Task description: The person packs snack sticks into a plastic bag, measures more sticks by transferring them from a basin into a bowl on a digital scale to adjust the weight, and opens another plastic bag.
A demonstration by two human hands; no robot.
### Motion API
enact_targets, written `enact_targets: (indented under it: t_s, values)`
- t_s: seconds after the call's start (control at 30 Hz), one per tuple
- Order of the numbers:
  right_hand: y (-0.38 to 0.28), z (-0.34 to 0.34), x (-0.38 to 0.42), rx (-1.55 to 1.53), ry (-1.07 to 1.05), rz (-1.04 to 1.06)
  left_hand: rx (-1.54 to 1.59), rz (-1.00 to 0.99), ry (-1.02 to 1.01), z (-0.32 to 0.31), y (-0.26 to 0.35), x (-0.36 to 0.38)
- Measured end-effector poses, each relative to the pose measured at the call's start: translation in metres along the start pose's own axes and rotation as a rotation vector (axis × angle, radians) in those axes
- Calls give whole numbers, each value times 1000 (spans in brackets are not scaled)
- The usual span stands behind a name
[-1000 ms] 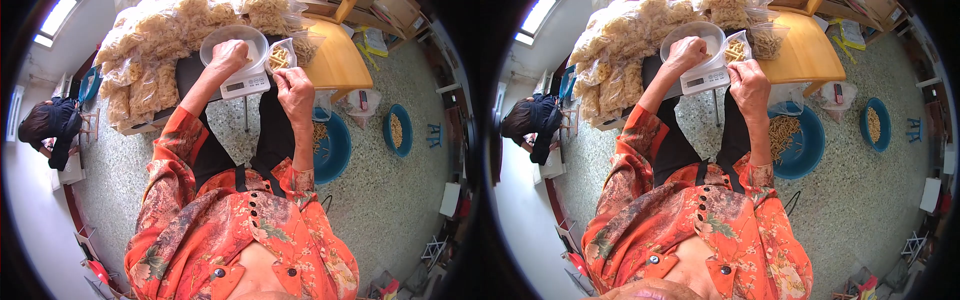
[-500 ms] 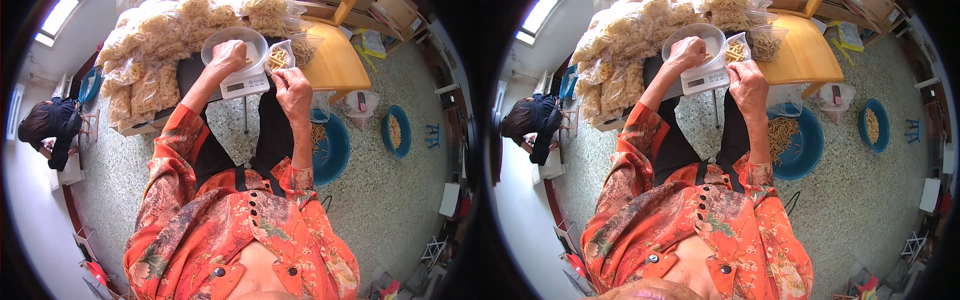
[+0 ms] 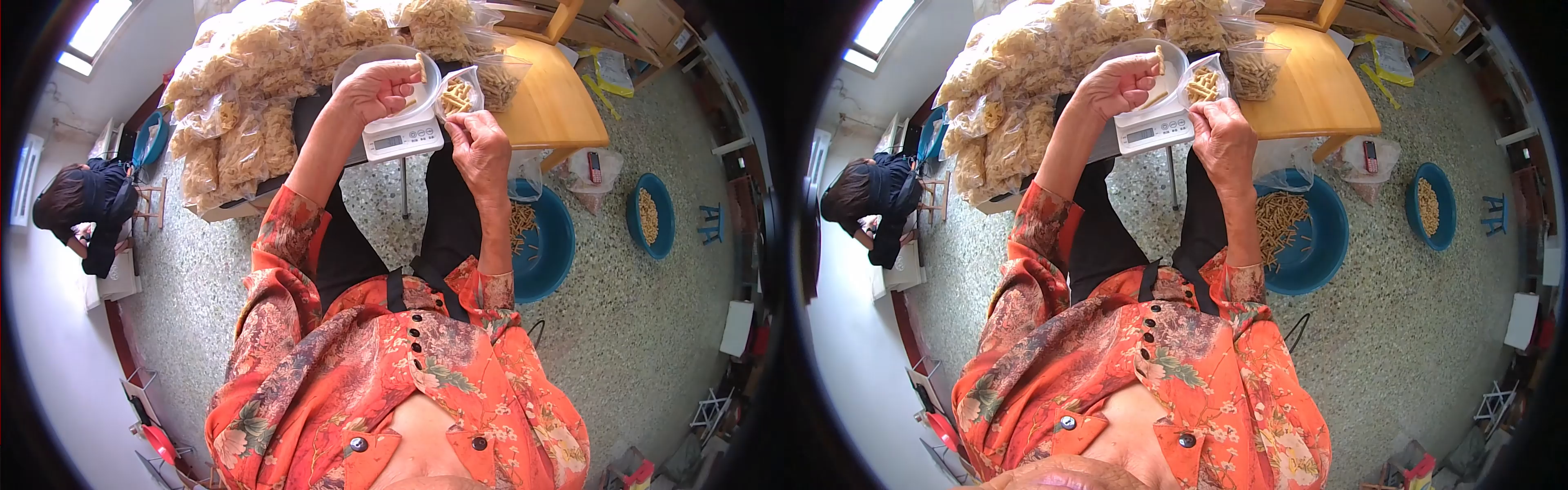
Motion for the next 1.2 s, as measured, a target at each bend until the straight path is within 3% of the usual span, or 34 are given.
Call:
enact_targets:
  t_s: [0.13,0.23,0.3,0.37,0.43,0.57,0.77,0.83,0.9,0.97,1.03,1.13,1.2]
  values:
    - [-1,1,0,5,22,45,-25,-22,97,-13,-8,3]
    - [0,1,-1,-21,12,20,-240,-165,124,-24,-3,3]
    - [-1,2,-1,-27,15,22,-720,-377,174,-43,10,9]
    - [0,2,-2,-33,15,24,-871,-443,195,-53,8,7]
    - [0,2,-3,-32,16,31,-1329,-817,262,-74,15,11]
    - [-6,6,-6,-29,50,47,-1467,-964,341,-83,20,9]
    - [-3,6,-5,-14,46,38,-1411,-907,372,-43,40,13]
    - [-3,5,-4,-17,53,26,-1642,-749,430,-23,39,9]
    - [-2,3,-3,-18,49,25,-1676,-685,446,-15,37,11]
    - [-2,2,-3,-13,45,26,-1808,-403,383,-3,24,3]
    - [-2,2,-3,-6,28,10,-1802,-364,367,0,20,-1]
    - [-3,3,-3,1,28,8,-1882,-129,388,7,11,-6]
    - [-4,4,-3,4,23,6,-1920,-123,411,10,7,-11]
Point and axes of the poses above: each hand's wrist, its own x-axis away from the middle knuckle, its own z-axis out of the back of the hand, y = z × x, the point moved 7 cm from there along -x, towards the middle knuckle, and after that the axes turned 1 degree about z, right-handed, at the moved point
